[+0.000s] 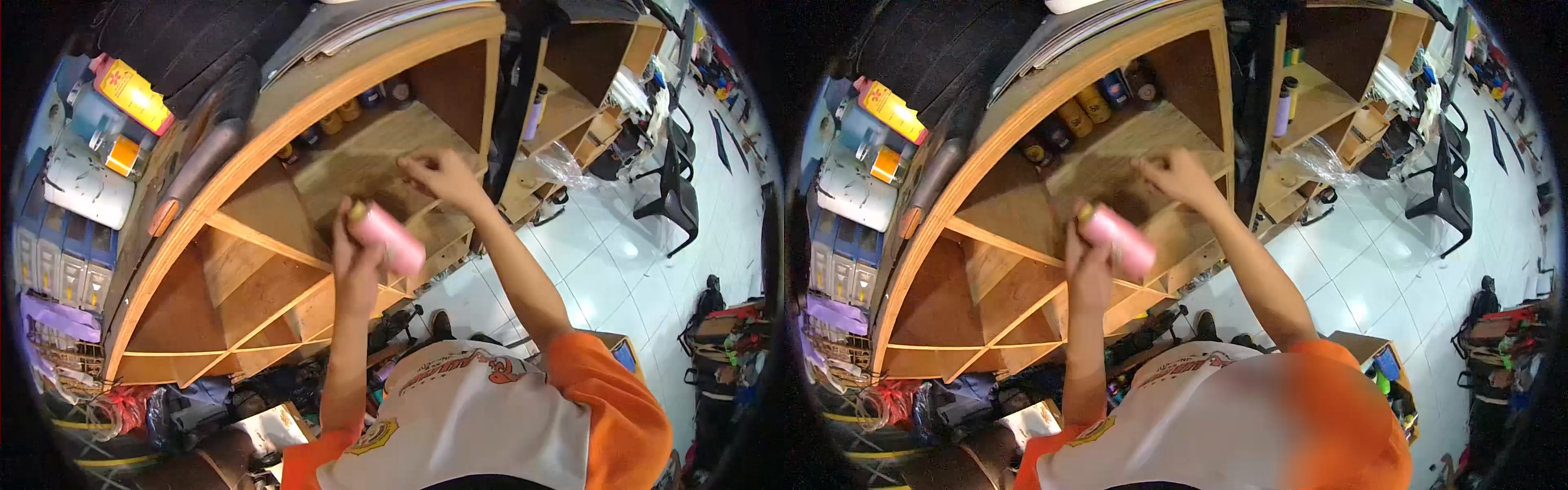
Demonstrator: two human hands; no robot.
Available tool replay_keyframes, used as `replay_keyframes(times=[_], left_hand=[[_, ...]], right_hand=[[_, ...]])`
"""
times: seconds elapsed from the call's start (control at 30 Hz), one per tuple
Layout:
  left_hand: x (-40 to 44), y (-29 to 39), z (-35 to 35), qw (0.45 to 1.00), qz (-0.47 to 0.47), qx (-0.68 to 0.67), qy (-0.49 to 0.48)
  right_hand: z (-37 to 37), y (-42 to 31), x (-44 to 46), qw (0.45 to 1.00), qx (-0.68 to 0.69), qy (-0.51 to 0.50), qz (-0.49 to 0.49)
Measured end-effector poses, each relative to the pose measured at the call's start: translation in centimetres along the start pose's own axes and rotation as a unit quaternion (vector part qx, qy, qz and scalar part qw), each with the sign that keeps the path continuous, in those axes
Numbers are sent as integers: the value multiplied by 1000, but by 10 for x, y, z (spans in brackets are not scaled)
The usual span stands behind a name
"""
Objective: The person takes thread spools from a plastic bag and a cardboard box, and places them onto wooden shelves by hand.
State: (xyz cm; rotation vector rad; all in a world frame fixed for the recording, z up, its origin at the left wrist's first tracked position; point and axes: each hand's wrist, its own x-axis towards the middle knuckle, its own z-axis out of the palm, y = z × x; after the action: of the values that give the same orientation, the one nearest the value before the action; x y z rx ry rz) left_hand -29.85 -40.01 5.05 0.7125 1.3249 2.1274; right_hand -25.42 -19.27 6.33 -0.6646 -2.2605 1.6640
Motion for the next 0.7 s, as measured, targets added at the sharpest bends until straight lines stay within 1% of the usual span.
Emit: replay_keyframes(times=[0.03,0.1,0.2,0.3,0.4,0.43,0.47,0.5,0.53,0.57,0.6,0.63,0.67,0.7], left_hand=[[13,-2,1,1000,28,3,1],[37,1,9,996,64,62,-30],[49,3,31,998,52,15,-17],[50,-2,41,997,57,38,-36],[47,7,44,999,-4,35,-30],[45,6,43,997,-21,61,-30],[44,4,41,995,-39,88,-29],[44,5,40,991,-55,115,-28],[46,10,41,987,-51,147,-29],[52,9,35,977,-14,210,-16],[62,2,26,962,20,272,-5],[73,-2,23,942,55,331,5],[87,-5,26,929,130,342,50],[105,-8,25,923,151,346,72]], right_hand=[[2,8,-14,996,37,-24,-71],[5,22,-34,968,107,-74,-213],[4,0,-61,975,-11,38,-218],[-3,6,-67,982,83,17,-168],[-4,10,-68,983,120,25,-138],[-2,12,-67,983,133,24,-128],[4,14,-62,978,110,79,-158],[3,14,-60,980,98,57,-161],[1,14,-57,982,86,37,-165],[1,15,-54,983,75,18,-168],[5,17,-50,974,154,21,-164],[6,18,-46,974,107,77,-184],[6,19,-43,968,60,135,-204],[6,20,-43,956,13,193,-219]])
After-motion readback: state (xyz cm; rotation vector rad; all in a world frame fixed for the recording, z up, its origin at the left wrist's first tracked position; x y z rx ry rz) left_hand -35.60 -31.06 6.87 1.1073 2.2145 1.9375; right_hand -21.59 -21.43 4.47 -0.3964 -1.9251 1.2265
